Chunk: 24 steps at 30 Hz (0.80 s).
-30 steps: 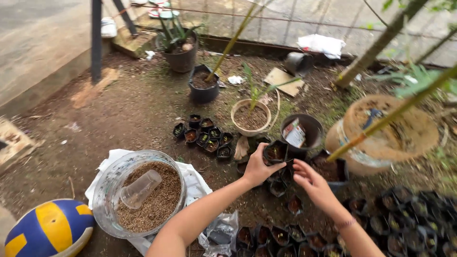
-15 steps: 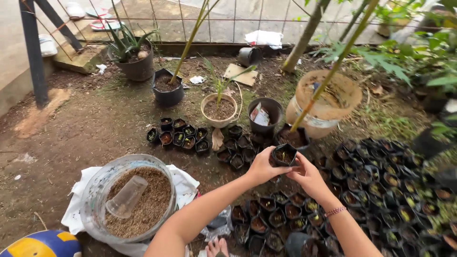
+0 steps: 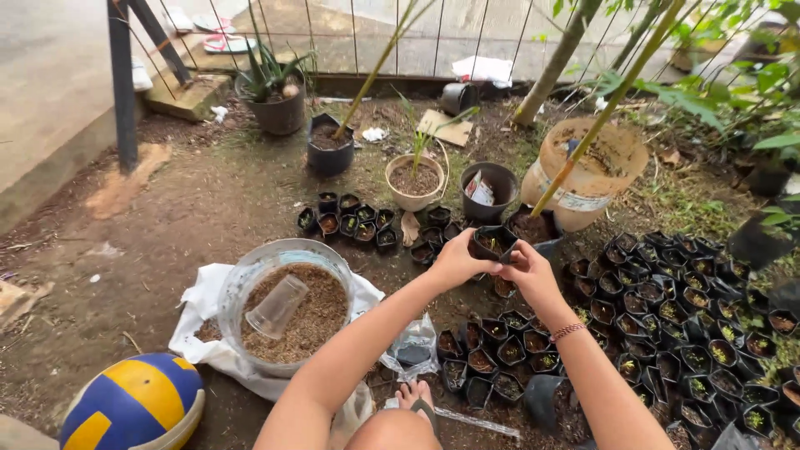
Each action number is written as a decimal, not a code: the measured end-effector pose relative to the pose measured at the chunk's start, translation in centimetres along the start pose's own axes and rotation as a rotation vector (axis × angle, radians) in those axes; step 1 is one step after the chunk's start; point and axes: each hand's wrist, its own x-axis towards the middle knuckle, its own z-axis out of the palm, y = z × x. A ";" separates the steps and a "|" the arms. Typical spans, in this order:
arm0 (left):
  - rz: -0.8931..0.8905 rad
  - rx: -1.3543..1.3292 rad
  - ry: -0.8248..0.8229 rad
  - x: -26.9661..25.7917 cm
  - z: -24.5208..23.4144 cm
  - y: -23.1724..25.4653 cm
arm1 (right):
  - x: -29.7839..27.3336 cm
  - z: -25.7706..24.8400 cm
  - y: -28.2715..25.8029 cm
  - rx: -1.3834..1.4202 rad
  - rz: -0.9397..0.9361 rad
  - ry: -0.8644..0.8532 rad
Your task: The person is sitting on the ground outdoors, handling small black plastic bags filled with soil. They pick up seedlings, place them into the bags, and arrange the bags on the ground.
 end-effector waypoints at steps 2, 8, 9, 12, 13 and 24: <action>0.003 -0.015 0.007 -0.2 -0.7 0.1 | -0.3 0.8 -0.8 0.030 -0.017 0.009; 0.088 -0.094 -0.028 -4.0 -3.3 4.0 | -5.3 3.1 -7.4 0.067 -0.047 0.046; 0.110 -0.093 -0.032 -4.5 -3.5 4.4 | -6.4 3.6 -8.6 0.060 -0.052 0.045; 0.118 -0.177 -0.082 -6.4 -3.9 5.1 | -7.7 3.4 -8.6 0.031 -0.056 0.049; 0.123 -0.176 -0.090 -7.7 -4.1 5.4 | -8.9 3.7 -8.9 0.030 -0.059 0.057; 0.144 -0.073 -0.099 -14.2 -6.0 11.1 | -13.0 4.5 -13.0 -0.014 -0.135 -0.011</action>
